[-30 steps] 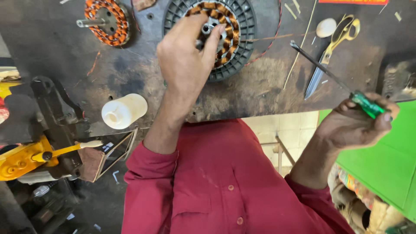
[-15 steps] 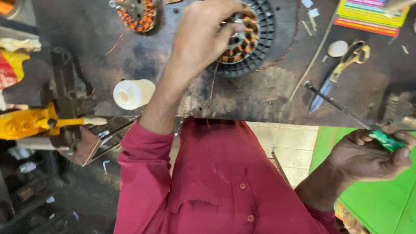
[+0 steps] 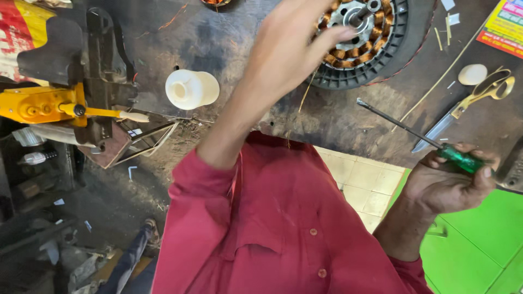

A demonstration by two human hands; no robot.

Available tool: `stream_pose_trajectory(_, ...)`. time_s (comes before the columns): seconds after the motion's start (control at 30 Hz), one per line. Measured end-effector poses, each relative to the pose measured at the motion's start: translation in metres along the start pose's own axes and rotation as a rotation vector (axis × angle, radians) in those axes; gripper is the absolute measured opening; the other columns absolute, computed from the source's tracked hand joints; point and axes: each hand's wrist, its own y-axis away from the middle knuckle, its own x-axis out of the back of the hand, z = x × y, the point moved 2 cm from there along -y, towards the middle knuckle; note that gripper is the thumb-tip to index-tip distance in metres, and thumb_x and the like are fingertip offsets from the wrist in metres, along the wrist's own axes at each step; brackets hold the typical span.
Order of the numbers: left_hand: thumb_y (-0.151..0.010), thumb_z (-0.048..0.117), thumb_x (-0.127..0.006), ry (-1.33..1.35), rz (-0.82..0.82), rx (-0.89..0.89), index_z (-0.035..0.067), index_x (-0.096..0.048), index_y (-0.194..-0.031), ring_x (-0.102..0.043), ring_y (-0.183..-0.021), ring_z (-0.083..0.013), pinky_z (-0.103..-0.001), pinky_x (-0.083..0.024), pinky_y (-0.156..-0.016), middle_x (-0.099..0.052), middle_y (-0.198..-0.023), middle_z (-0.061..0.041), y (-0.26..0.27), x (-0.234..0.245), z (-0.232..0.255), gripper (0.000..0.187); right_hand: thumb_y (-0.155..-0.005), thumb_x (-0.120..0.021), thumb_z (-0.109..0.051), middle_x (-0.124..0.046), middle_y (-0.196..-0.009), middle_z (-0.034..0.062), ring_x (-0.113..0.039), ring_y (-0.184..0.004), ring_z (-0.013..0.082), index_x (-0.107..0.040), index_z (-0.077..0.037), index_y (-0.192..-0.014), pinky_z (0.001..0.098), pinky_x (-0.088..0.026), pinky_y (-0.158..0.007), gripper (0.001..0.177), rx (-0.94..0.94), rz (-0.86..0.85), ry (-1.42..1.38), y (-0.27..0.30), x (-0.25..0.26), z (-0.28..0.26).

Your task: The person uses a screwdriver to adjust components on a motor stator, then moves to a different workbench to work on a motor rotor. They use a screwdriver to tighten connections on the rotor's wiring and then connect a red wire to a power source.

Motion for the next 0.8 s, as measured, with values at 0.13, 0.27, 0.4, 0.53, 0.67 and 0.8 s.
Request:
stream_pose_trajectory(0.13, -0.098, 0.025, -0.068, 0.204, -0.114, 0.648, 0.002, -0.069, -0.127, -0.075, -0.093, -0.0222, -0.038, -0.061, -0.08, -0.077, -0.111, -0.014, 0.091, 0.028, -0.007, 0.037, -0.109, -0.058, -0.022, -0.071, -0.099, 0.0235, -0.074, -0.082, 0.0286, -0.06, -0.001, -0.11, 0.0317, -0.06, -0.062, 0.021, 0.014, -0.036, 0.038, -0.001, -0.006, 0.017)
stream_pose_trajectory(0.27, -0.105, 0.022, -0.058, 0.821, -0.222, 0.893, -0.002, -0.068, -0.127, -0.075, -0.093, -0.0168, -0.031, -0.064, -0.084, -0.078, -0.107, -0.014, 0.156, 0.006, 0.003, 0.034, -0.104, -0.059, -0.019, -0.071, -0.098, 0.0233, -0.074, -0.081, 0.0295, -0.059, -0.001, -0.109, 0.0328, -0.061, -0.06, 0.019, 0.008, -0.082, 0.078, -0.004, -0.013, 0.035)
stream_pose_trajectory(0.4, -0.104, 0.019, -0.062, 1.111, -0.166, 0.893, -0.005, -0.066, -0.124, -0.074, -0.094, -0.0164, -0.031, -0.062, -0.087, -0.076, -0.104, -0.014, 0.176, -0.01, 0.018, 0.031, -0.104, -0.06, -0.02, -0.07, -0.1, 0.0247, -0.073, -0.08, 0.0286, -0.057, 0.0, -0.111, 0.0322, -0.06, -0.061, 0.021, -0.046, -0.099, 0.077, -0.005, -0.024, 0.049)
stream_pose_trajectory(0.53, -0.108, 0.018, -0.061, 1.009, -0.165, 0.854, -0.007, -0.072, -0.112, -0.074, -0.084, -0.0148, -0.028, -0.06, -0.078, -0.077, -0.092, -0.012, 0.177, -0.012, 0.021, 0.027, -0.104, -0.06, -0.02, -0.07, -0.102, 0.0254, -0.072, -0.077, 0.0278, -0.056, -0.001, -0.111, 0.0326, -0.059, -0.062, 0.021, -0.082, -0.119, 0.087, -0.007, -0.034, 0.058)
stream_pose_trajectory(0.67, -0.106, 0.017, -0.061, 0.968, -0.169, 0.855, -0.006, -0.073, -0.108, -0.073, -0.077, -0.0141, -0.028, -0.061, -0.073, -0.076, -0.085, -0.011, 0.174, -0.008, 0.02, 0.026, -0.104, -0.06, -0.018, -0.07, -0.101, 0.026, -0.072, -0.079, 0.0289, -0.055, 0.0, -0.11, 0.0336, -0.059, -0.062, 0.02, -0.078, -0.089, 0.101, -0.006, -0.037, 0.068)
stream_pose_trajectory(0.8, -0.106, 0.016, -0.061, 0.954, -0.176, 0.845, -0.005, -0.073, -0.106, -0.075, -0.076, -0.0147, -0.028, -0.062, -0.071, -0.076, -0.083, -0.011, 0.171, -0.004, 0.017, 0.025, -0.102, -0.06, -0.017, -0.07, -0.099, 0.0262, -0.073, -0.077, 0.0285, -0.056, -0.001, -0.112, 0.0328, -0.06, -0.06, 0.02, -0.068, -0.08, 0.098, -0.007, -0.037, 0.075)
